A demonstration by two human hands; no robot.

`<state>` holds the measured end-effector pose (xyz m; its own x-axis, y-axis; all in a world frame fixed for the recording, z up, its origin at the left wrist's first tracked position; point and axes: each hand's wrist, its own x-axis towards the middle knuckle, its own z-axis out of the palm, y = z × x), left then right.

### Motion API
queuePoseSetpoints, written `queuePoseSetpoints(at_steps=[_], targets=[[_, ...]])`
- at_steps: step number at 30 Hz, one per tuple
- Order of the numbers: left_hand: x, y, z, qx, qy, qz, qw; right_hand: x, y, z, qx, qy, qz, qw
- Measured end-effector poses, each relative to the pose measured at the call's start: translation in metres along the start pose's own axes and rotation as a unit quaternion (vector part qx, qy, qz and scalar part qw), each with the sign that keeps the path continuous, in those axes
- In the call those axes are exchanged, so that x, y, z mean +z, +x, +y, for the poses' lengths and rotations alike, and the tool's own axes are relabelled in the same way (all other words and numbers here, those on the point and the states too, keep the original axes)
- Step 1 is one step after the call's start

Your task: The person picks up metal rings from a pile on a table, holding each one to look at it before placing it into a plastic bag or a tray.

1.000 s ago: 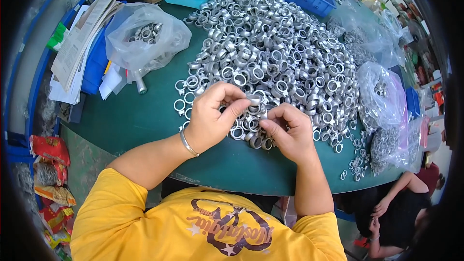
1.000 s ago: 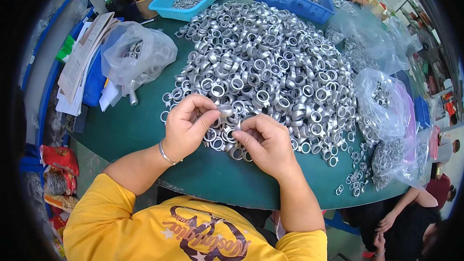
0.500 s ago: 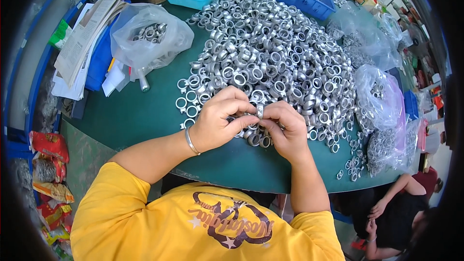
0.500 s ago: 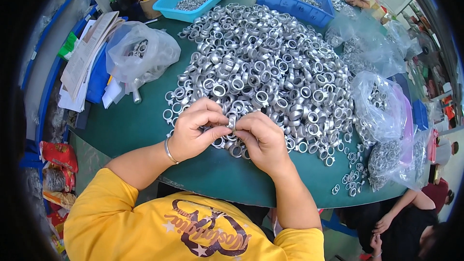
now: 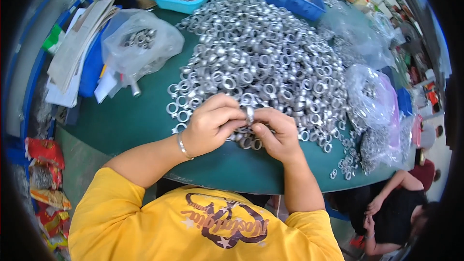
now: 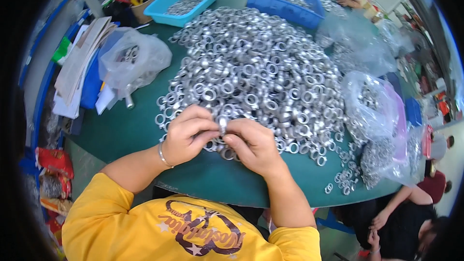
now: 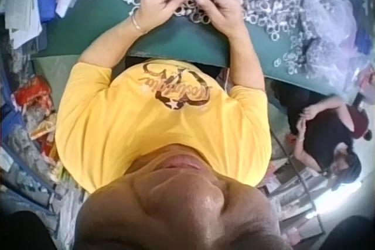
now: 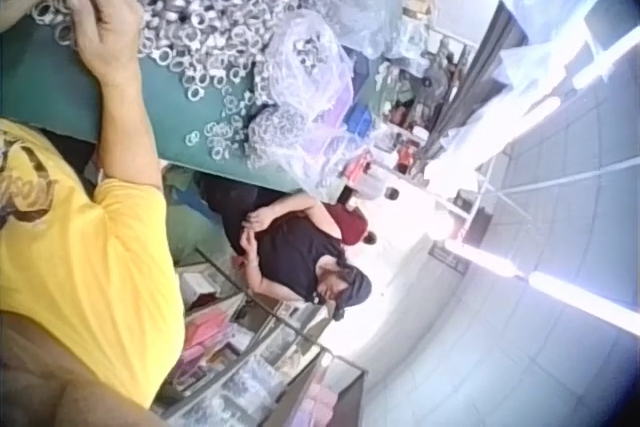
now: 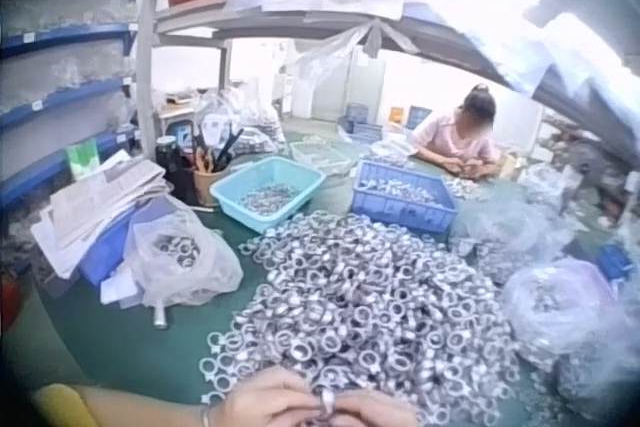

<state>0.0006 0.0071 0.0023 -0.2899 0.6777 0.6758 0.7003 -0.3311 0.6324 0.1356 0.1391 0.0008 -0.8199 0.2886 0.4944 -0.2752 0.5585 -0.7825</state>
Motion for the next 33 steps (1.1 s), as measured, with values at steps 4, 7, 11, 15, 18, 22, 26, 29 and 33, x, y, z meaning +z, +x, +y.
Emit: queuePoseSetpoints(at_steps=[4,7,11,15,18,22,26,29,33], targets=[[-0.002,-0.002,0.002,0.026,0.036,-0.014,0.999,0.005,0.000,0.000,0.009,0.043,0.038,0.998],[-0.001,-0.003,0.002,-0.023,0.025,0.005,0.999,0.000,0.007,-0.008,-0.078,-0.047,0.150,0.985],[0.003,-0.002,0.004,-0.045,0.006,0.026,0.999,-0.098,0.026,-0.010,-0.252,-0.410,0.345,0.805],[0.005,-0.003,0.004,-0.028,-0.009,0.035,0.999,-0.180,0.019,0.002,-0.056,-0.548,0.379,0.743],[0.000,-0.003,-0.002,0.004,0.002,0.044,0.999,-0.146,0.020,0.000,-0.001,-0.468,0.348,0.813],[0.000,-0.006,-0.003,-0.024,-0.021,0.041,0.999,-0.059,0.032,-0.001,0.003,-0.338,0.106,0.935],[-0.003,-0.007,-0.001,-0.035,-0.010,0.036,0.999,-0.015,0.035,0.006,0.055,-0.409,0.052,0.910],[-0.003,-0.006,-0.003,-0.029,-0.011,0.044,0.999,-0.018,0.033,0.010,0.028,-0.386,0.065,0.920],[-0.003,-0.004,0.000,-0.037,-0.018,0.029,0.999,-0.009,0.018,0.006,0.151,0.059,0.050,0.985]])
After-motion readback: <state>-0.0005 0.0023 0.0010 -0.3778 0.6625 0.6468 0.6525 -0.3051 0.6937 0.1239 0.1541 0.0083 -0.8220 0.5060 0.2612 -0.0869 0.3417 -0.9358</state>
